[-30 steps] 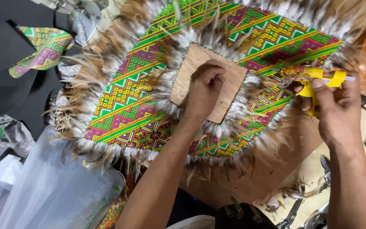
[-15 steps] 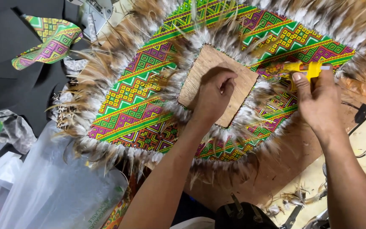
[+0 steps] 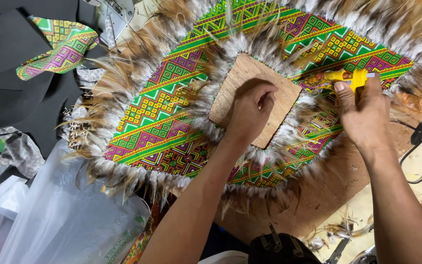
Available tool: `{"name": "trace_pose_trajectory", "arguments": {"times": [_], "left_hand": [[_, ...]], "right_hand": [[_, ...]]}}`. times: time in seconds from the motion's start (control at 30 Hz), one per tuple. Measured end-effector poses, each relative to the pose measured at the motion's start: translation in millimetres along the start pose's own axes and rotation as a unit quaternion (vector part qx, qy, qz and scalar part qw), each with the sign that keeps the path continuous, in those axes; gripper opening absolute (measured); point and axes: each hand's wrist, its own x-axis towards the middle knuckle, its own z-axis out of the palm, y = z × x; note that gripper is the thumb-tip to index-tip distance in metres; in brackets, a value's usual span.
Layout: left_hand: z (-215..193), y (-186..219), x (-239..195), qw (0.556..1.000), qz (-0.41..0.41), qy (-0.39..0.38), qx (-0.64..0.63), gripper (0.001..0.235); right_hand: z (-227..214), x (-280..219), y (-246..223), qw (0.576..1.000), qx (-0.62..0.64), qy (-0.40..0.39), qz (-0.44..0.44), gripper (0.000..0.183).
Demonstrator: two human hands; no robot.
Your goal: Attaching feathers to the border of a patterned fabric piece using a hot glue gun and trimming with scissors.
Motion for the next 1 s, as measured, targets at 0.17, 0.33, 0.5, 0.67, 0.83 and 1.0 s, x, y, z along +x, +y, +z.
{"name": "trace_pose_trajectory", "arguments": {"times": [0.17, 0.33, 0.5, 0.67, 0.83, 1.0], "left_hand": [[0, 0, 0, 1.0, -0.019, -0.008, -0.008, 0.019], [-1, 2, 0, 1.0, -0.021, -0.003, -0.012, 0.02], [-2, 4, -1, 1.0, -0.017, -0.01, -0.003, 0.02], [-4, 5, 0, 1.0, -0.019, -0.014, 0.016, 0.022], [-1, -8, 2, 1.0, 0.02, -0.003, 0.012, 0.021], [-2, -4, 12, 0.976, 0.218, 0.009, -0.012, 0.019]], "right_hand": [[3, 3, -12, 1.0, 0.002, -0.014, 0.012, 0.03], [8, 8, -16, 1.0, 0.003, -0.013, 0.006, 0.034], [2, 4, -24, 0.999, -0.027, -0.012, 0.029, 0.04], [-9, -5, -14, 0.996, -0.051, -0.017, 0.067, 0.041], [-13, -15, 1, 1.0, 0.024, 0.009, 0.015, 0.035], [-54, -63, 73, 0.987, 0.116, 0.086, 0.073, 0.029]]}}
